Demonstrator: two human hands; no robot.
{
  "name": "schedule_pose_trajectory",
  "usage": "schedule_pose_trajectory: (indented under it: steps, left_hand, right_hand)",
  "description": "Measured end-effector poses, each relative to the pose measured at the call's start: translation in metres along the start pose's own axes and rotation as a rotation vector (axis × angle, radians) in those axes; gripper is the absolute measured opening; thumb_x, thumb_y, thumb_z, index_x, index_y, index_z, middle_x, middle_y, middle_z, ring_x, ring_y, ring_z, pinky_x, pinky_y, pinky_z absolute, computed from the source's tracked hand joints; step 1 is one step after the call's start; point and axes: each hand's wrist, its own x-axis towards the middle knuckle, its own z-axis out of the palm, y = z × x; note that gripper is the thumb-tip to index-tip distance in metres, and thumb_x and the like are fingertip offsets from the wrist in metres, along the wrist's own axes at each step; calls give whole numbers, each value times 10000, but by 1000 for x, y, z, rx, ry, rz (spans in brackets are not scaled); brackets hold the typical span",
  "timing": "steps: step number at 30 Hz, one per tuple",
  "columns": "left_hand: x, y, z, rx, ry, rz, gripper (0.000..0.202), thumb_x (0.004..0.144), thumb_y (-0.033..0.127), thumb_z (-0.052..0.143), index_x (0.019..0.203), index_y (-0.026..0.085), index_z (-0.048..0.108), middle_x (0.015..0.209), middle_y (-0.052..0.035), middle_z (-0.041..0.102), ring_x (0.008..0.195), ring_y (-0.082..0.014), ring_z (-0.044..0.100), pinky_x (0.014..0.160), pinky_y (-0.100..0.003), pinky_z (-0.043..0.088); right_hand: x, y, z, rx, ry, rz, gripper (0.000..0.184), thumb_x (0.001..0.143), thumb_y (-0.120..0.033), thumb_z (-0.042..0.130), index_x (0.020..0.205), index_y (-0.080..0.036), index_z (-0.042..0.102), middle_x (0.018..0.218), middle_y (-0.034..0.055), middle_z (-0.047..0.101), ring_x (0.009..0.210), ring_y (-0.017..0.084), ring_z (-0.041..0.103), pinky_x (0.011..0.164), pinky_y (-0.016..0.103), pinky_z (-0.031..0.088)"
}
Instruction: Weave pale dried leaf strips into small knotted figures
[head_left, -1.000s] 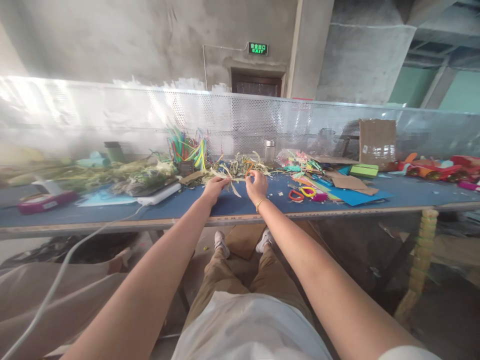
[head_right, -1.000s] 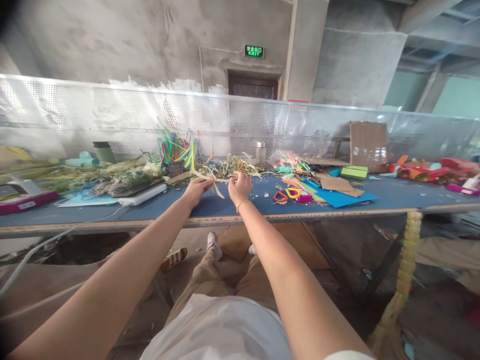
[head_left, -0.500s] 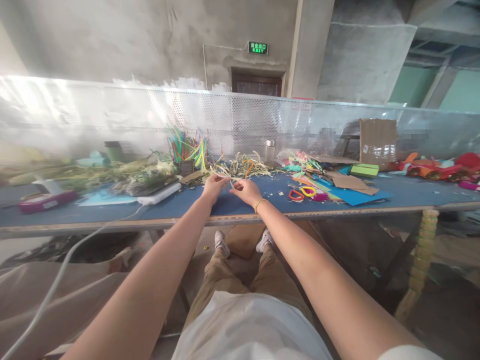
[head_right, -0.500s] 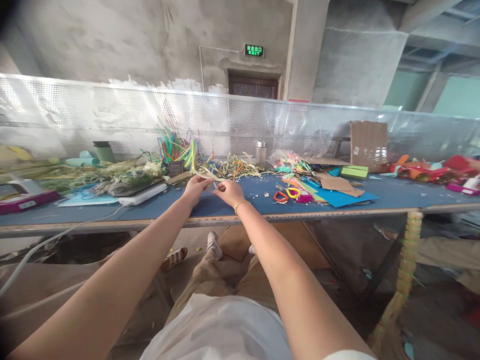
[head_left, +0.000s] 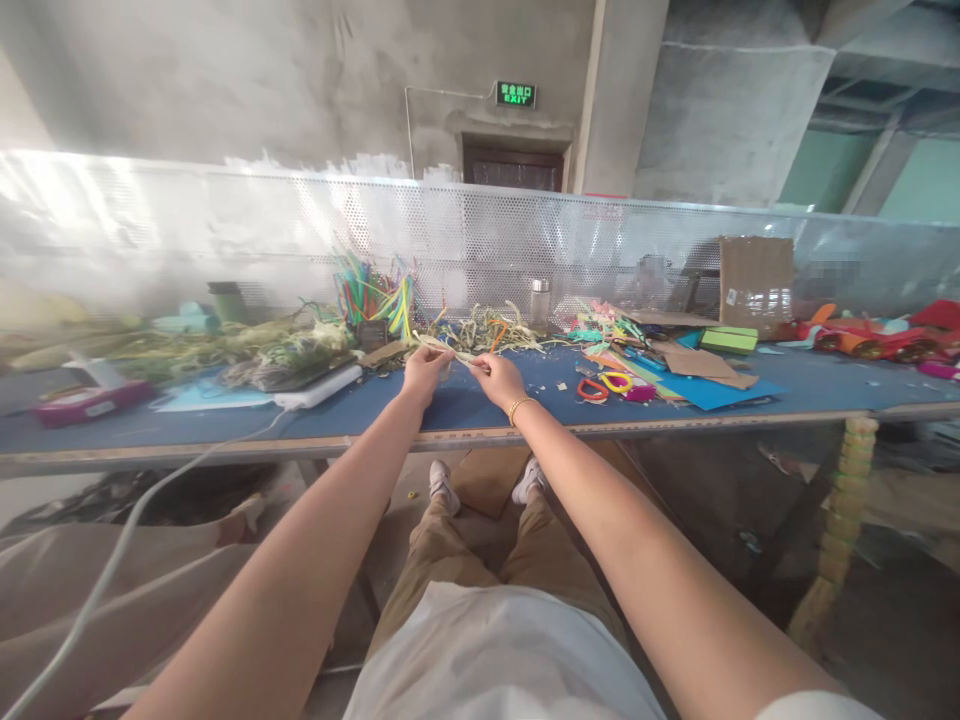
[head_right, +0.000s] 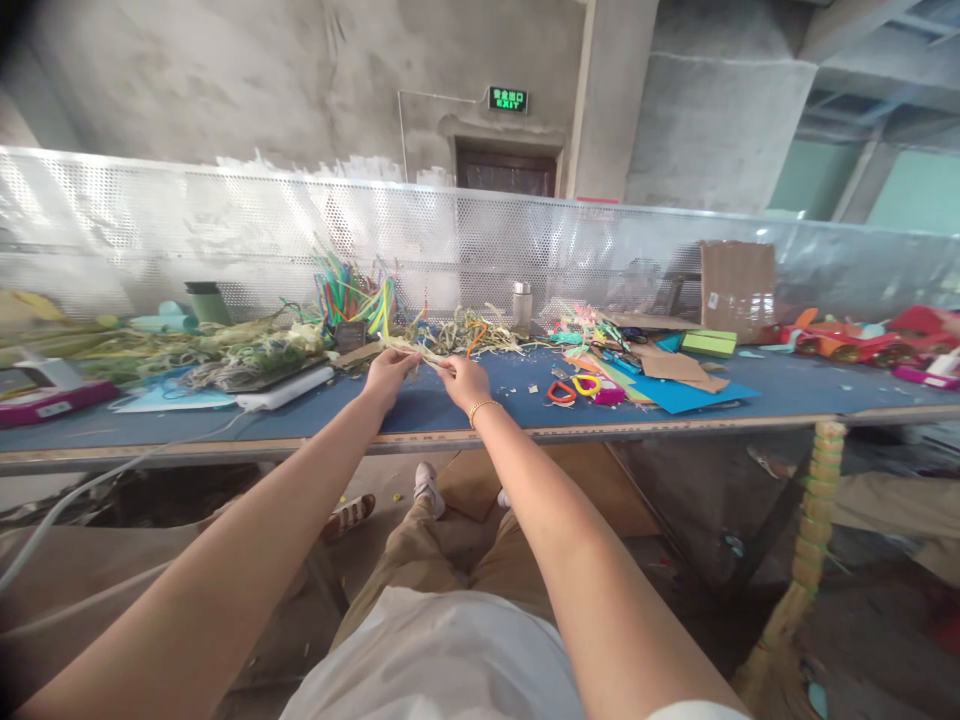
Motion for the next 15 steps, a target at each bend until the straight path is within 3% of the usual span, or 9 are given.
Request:
schedule_pose_trajectory:
  steps: [8,11,15]
  left_hand:
    - [1,-2,0,32,-8,18,231,599,326,736,699,157,615,623,6,606,592,-115,501,618,-253,393]
    - [3,-4,0,36,-22,17,220,627,349,706,677,163,601,580,17,575,550,-106,463,574,-240,374]
    - [5,-4,0,60,-35,-3,237,665,391,678,676,160,629,580,5,582,560,-116,474,555,-236,369]
  right_hand:
    - [0,1,3,23,35,-31,160,817,-281,636,947,-198,676,946,39,714,882,159,652,793,246,470]
    - [0,1,1,-8,103,-54,186,880,-328,543,921,-202,673,913,33,703,865,149,632,806,246,457]
    - [1,3,-1,-108,199,-50,194,896,-259,495,909,-204,681,954,46,693,938,167,601,886,278,425]
